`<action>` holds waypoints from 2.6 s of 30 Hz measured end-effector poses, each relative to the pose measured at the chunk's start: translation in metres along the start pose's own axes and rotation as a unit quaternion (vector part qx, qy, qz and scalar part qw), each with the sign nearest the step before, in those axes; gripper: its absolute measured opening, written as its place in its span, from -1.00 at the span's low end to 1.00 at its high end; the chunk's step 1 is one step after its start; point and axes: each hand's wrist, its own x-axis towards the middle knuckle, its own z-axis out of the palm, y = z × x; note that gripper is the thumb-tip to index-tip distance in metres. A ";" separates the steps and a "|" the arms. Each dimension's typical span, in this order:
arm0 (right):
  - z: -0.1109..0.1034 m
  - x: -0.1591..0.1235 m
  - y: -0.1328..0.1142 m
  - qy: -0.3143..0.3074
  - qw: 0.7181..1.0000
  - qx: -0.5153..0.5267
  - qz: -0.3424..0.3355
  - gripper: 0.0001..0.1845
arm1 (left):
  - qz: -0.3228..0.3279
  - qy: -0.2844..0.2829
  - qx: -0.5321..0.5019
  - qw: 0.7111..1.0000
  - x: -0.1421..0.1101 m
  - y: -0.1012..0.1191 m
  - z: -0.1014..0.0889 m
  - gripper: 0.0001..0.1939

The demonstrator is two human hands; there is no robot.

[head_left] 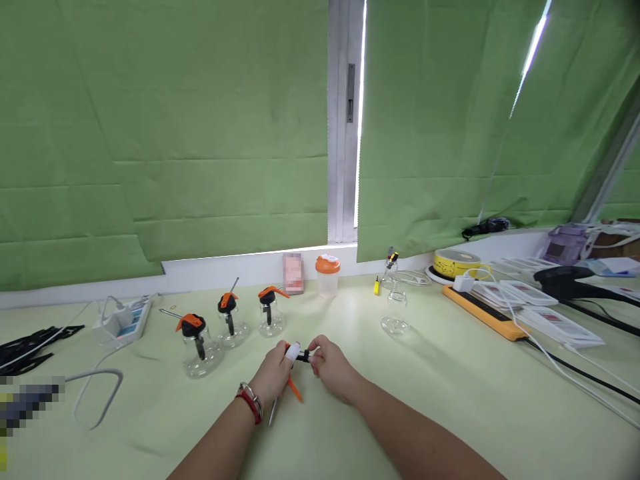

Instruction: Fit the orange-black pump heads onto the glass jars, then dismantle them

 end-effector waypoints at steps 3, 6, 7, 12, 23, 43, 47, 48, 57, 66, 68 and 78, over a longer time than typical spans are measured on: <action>0.002 0.004 0.005 -0.004 1.000 -0.014 -0.013 -0.84 | 0.001 -0.001 0.014 1.000 0.003 -0.003 0.001 -0.58; 0.004 0.006 0.009 -0.003 0.999 -0.016 -0.029 -0.78 | 0.023 0.007 0.030 0.999 0.006 -0.005 0.001 -0.57; 0.005 0.006 0.010 -0.001 0.999 -0.016 -0.031 -0.78 | 0.029 0.009 0.035 0.999 0.008 -0.005 0.000 -0.56; 0.007 0.003 0.001 0.004 1.000 -0.007 -0.012 -0.87 | 0.029 0.021 0.060 0.998 0.011 -0.009 0.001 -0.54; 0.006 0.006 0.002 0.010 0.999 -0.027 -0.039 -0.85 | 0.006 0.045 0.077 0.996 0.012 -0.009 0.001 -0.51; 0.003 0.006 0.001 0.014 0.997 -0.058 -0.055 -0.87 | -0.015 0.041 0.059 0.997 0.012 -0.006 0.000 -0.57; 0.004 0.006 0.004 0.016 0.996 -0.060 -0.064 -0.89 | -0.017 0.036 0.055 0.998 0.011 -0.005 0.000 -0.56; 0.005 0.006 0.005 0.020 0.996 -0.060 -0.064 -0.89 | -0.018 0.035 0.054 0.998 0.011 -0.005 0.000 -0.56; 0.005 0.004 -0.001 0.034 0.995 -0.072 -0.056 -0.88 | -0.025 0.030 0.047 0.998 0.011 -0.005 0.001 -0.57; 0.007 0.007 0.005 0.037 0.996 -0.062 -0.059 -0.87 | -0.026 0.027 0.057 0.998 0.013 -0.006 0.000 -0.56; 0.008 0.007 0.007 0.042 0.995 -0.066 -0.060 -0.89 | -0.023 0.029 0.061 0.997 0.013 -0.007 0.000 -0.56; 0.007 0.006 0.006 0.047 0.995 -0.067 -0.057 -0.89 | -0.023 0.032 0.071 0.997 0.013 -0.007 0.001 -0.54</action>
